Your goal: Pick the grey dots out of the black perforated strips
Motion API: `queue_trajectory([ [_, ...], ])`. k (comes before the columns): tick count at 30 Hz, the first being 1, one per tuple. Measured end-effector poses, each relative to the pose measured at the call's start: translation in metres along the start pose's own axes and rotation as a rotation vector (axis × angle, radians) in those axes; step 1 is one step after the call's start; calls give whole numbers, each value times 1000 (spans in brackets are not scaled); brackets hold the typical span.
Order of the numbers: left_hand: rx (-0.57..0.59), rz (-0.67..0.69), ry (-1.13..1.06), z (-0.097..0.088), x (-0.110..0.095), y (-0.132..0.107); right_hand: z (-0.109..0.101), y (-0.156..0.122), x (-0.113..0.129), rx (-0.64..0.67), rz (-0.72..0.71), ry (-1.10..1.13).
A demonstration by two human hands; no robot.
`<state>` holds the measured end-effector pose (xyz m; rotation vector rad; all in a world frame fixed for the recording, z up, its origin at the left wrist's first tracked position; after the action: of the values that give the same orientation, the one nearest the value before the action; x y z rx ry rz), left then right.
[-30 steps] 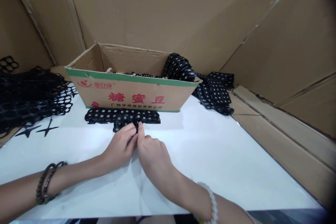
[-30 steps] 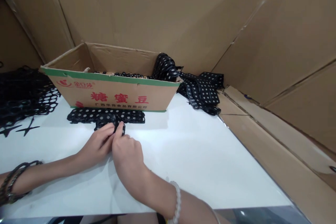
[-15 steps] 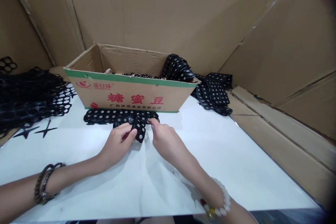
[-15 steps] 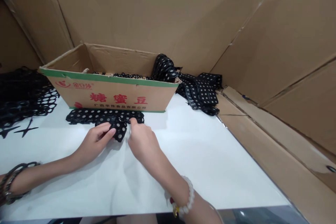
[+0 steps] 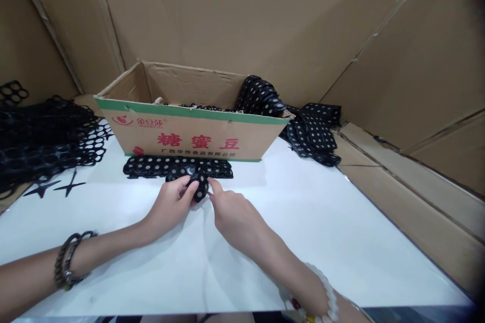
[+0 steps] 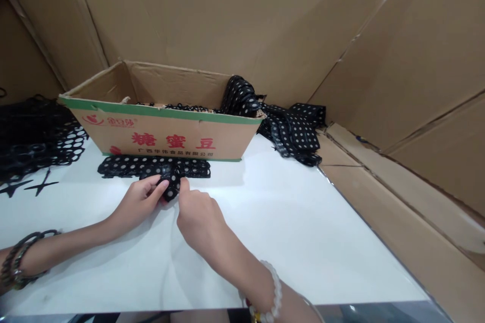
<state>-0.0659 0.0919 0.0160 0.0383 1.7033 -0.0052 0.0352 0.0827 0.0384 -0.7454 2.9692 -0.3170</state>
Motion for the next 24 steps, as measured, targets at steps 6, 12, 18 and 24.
queue_trajectory([
  [6, 66, -55, -109, 8, 7, 2, 3, 1, -2, 67, 61, -41],
  [12, 181, -96, -104, 14, 6, 10, 4, 0, 0, 72, 31, -49],
  [18, 259, -76, 42, 17, 1, 10, 2, -1, 1, 84, 4, -32],
  [24, 255, -71, 18, 17, 3, 10, 7, -4, 1, 76, 1, -69],
])
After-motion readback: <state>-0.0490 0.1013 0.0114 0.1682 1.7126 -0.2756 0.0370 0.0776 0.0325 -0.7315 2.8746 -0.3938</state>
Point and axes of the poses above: each hand's wrist, its own y-axis towards the middle knuckle, its own z-axis out of the palm, x = y × z, the point moved 10 cm from there along y, towards the middle knuckle, and after that the axes turned 15 degrees about -y, right-handed, at the moved point
